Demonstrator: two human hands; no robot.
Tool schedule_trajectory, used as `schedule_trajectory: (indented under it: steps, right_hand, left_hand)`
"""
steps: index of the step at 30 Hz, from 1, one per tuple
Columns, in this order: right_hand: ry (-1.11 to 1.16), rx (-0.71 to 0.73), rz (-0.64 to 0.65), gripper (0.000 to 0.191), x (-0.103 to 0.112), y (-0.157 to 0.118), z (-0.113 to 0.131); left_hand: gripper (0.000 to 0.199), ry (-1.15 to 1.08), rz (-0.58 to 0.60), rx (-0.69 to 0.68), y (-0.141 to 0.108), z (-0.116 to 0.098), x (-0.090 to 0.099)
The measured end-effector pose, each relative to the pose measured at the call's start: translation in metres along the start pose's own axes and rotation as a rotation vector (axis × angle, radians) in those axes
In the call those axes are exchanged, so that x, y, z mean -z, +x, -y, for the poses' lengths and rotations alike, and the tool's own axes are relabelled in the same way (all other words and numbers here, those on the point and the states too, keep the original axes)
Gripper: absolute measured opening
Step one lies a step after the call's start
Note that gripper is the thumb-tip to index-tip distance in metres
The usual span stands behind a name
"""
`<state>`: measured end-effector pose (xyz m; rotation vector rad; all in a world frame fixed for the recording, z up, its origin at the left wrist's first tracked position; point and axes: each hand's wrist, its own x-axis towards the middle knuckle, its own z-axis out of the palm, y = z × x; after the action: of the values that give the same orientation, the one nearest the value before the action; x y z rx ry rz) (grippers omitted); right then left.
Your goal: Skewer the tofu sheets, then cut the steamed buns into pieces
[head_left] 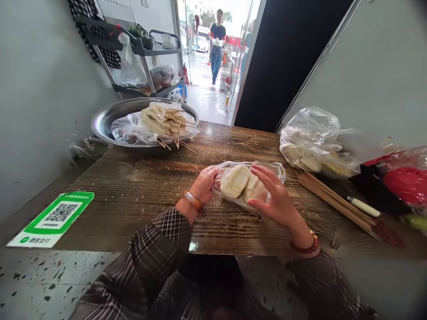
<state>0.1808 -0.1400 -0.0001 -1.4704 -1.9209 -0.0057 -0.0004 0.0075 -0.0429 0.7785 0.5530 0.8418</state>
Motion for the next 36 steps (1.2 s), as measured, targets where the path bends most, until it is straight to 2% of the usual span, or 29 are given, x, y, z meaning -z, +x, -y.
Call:
schedule_trajectory:
  steps: [6, 11, 16, 21, 25, 31, 34, 36]
  right_hand:
    - [-0.295, 0.009, 0.227, 0.088, -0.025, 0.015, 0.017]
    - [-0.39, -0.039, 0.305, 0.098, -0.023, 0.028, 0.021]
    - [-0.346, -0.024, 0.306, 0.096, -0.018, 0.029, 0.029]
    - [-0.292, -0.061, 0.225, 0.087, -0.023, 0.025, 0.031]
    - [-0.125, -0.153, 0.181, 0.081, -0.016, 0.029, 0.029]
    - [0.406, -0.414, 0.064, 0.078, 0.014, 0.026, 0.016]
    - [0.691, -0.552, -0.125, 0.077, 0.026, 0.02, 0.009]
    - [0.855, -0.586, -0.269, 0.078, 0.03, 0.017, 0.008]
  left_hand:
    - [0.02, 0.001, 0.005, 0.007, -0.005, -0.004, -0.005]
    - [0.028, 0.025, 0.092, 0.054, -0.014, -0.009, -0.011]
    - [0.031, 0.049, 0.212, 0.118, -0.022, -0.017, -0.012]
    - [0.033, 0.078, 0.201, 0.113, -0.023, -0.02, -0.009]
    - [0.035, 0.12, 0.195, 0.062, -0.02, -0.02, -0.006]
    - [0.036, 0.242, 0.15, -0.039, -0.017, -0.017, -0.003]
    - [0.037, 0.307, 0.111, -0.09, -0.014, -0.015, -0.002]
    - [0.037, 0.353, 0.088, -0.15, -0.011, -0.015, -0.001]
